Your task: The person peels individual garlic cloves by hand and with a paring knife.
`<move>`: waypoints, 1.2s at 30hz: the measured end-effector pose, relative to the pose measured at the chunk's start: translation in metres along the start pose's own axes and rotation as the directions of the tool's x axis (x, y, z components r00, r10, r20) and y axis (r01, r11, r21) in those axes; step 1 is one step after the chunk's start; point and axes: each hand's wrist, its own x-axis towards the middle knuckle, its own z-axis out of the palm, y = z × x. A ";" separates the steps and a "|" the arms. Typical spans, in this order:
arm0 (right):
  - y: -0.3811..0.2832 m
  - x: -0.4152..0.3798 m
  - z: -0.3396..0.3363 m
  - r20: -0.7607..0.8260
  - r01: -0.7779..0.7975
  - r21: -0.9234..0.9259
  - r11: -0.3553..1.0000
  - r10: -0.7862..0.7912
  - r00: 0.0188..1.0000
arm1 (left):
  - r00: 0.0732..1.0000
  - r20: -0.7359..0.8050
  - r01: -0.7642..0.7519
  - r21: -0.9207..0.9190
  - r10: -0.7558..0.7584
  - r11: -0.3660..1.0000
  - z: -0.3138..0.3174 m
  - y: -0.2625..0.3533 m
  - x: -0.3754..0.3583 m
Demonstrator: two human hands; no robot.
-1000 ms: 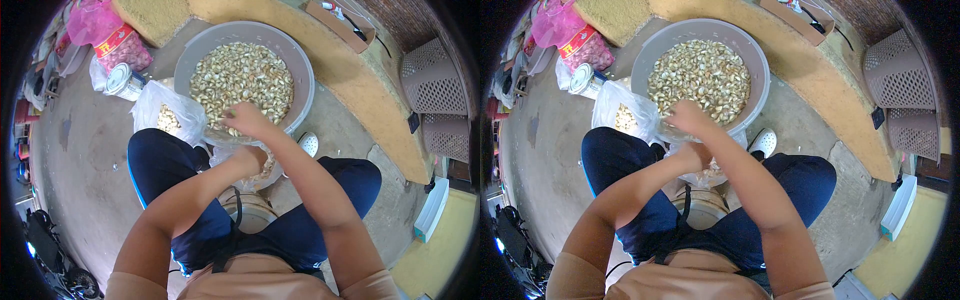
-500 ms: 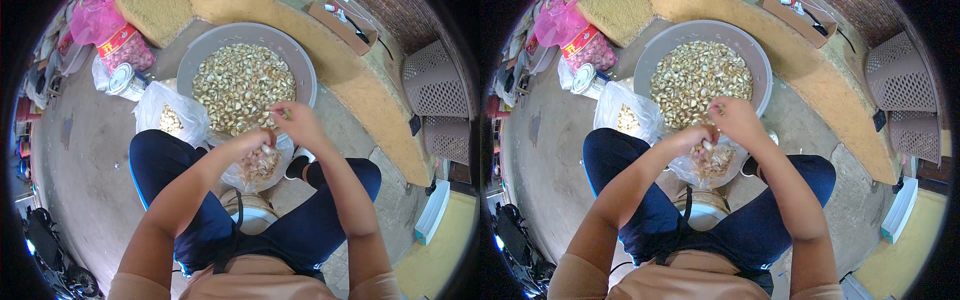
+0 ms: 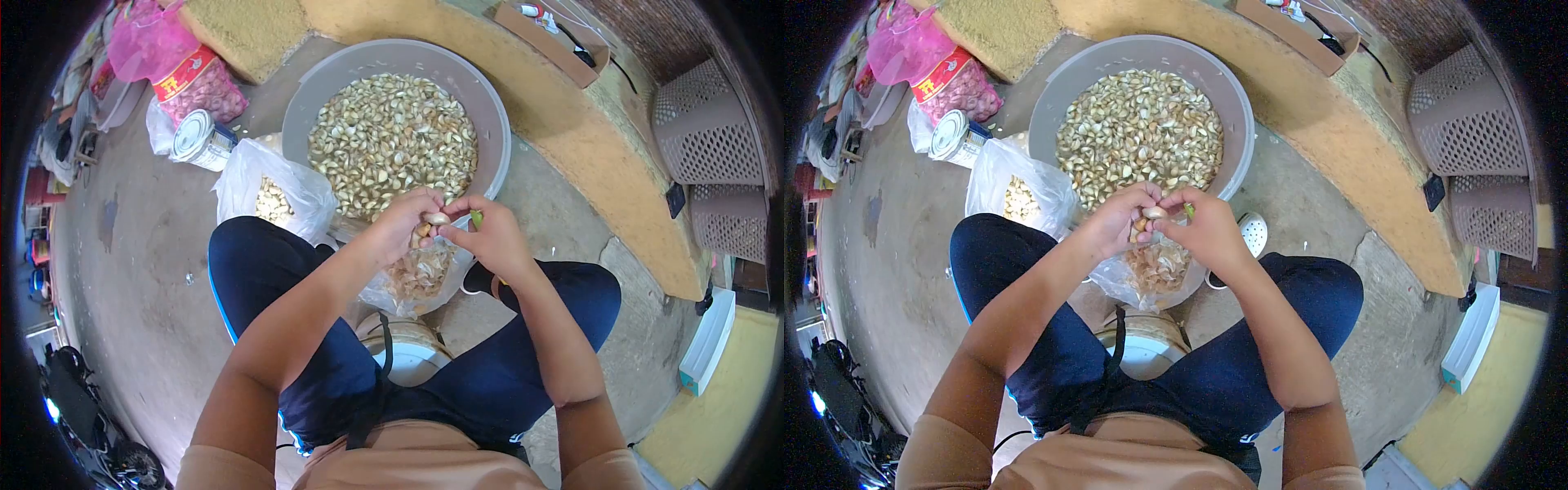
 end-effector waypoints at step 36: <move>0.004 0.018 -0.005 0.248 -0.489 0.526 0.696 0.424 0.871 | 0.596 0.372 -0.302 0.925 0.711 -0.230 0.009 0.011 -0.011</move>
